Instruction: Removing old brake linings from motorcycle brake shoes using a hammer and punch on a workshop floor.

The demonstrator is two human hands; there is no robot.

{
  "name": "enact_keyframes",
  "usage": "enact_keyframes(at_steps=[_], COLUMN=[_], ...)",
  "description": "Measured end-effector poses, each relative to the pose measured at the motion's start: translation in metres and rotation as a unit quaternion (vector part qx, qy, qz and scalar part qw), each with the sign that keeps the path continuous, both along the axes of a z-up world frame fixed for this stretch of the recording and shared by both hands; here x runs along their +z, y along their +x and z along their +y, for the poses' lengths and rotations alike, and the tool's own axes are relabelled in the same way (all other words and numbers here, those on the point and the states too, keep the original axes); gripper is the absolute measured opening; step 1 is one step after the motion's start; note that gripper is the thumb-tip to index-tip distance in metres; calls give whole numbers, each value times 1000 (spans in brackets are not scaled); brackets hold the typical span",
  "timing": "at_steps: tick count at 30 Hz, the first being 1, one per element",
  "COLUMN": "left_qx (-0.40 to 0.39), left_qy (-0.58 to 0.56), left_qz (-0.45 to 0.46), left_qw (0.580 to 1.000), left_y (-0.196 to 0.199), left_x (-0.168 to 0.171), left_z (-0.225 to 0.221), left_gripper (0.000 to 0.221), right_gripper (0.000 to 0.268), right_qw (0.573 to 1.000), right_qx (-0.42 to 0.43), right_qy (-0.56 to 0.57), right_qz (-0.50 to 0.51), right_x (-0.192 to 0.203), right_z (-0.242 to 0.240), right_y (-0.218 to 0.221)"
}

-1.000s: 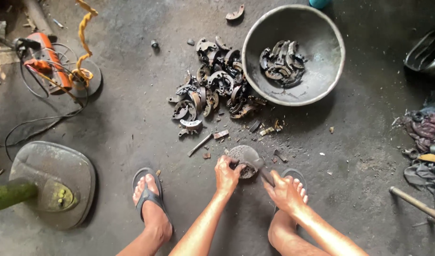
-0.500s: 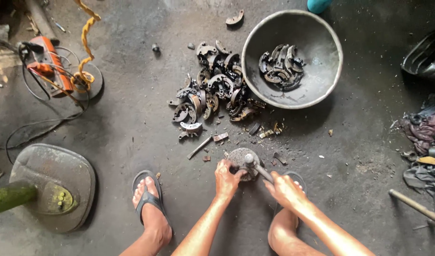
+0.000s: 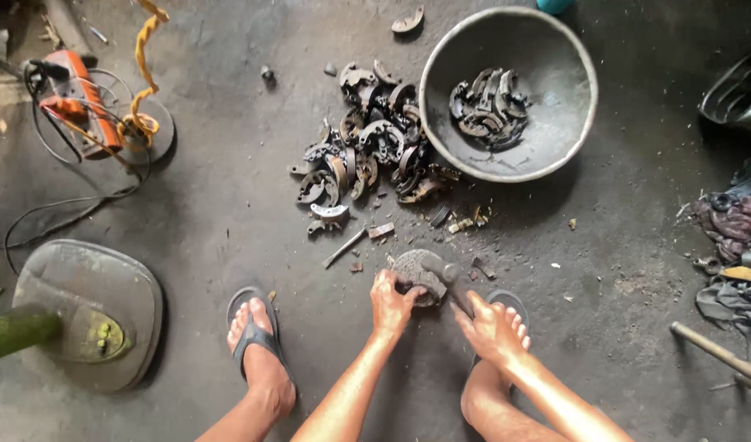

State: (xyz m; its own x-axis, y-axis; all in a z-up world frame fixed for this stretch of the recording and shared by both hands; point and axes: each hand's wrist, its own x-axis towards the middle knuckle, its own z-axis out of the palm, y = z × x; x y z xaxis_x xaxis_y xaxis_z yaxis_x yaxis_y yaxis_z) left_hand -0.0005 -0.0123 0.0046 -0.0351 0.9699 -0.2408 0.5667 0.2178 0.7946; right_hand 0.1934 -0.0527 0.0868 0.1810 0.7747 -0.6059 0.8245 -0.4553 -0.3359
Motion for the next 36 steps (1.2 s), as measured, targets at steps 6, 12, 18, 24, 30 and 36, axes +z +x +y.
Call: enact_keyframes(at_steps=[6,12,18,24,30,36], left_qx=[-40,-161,-227,-183,-159,-154], left_qy=[13,64,90,185,111,90], left_qz=[1,36,17,-38,-21,6], left_qw=[999,984,970,965,981,984], left_y=[-3,-3,-21,-14,7,-6], left_x=[-9,16,-9,-22,-2,6], left_z=[-1,13,9,-15,-20,-5], left_gripper=[37,42,34,49,68,57], right_gripper=[37,41,43,44,45,45], right_qw=[996,982,977,971,975,978], right_qx=[11,-155,-178,-211,-194,-193], right_qy=[-45,14,64,48,43,21], right_qz=[75,107,96,106,101,82], right_x=[-2,-11,-45,-34,-38,-20], right_z=[16,5,-20,-16,-14,-3], right_y=[14,28,57,53,53,58])
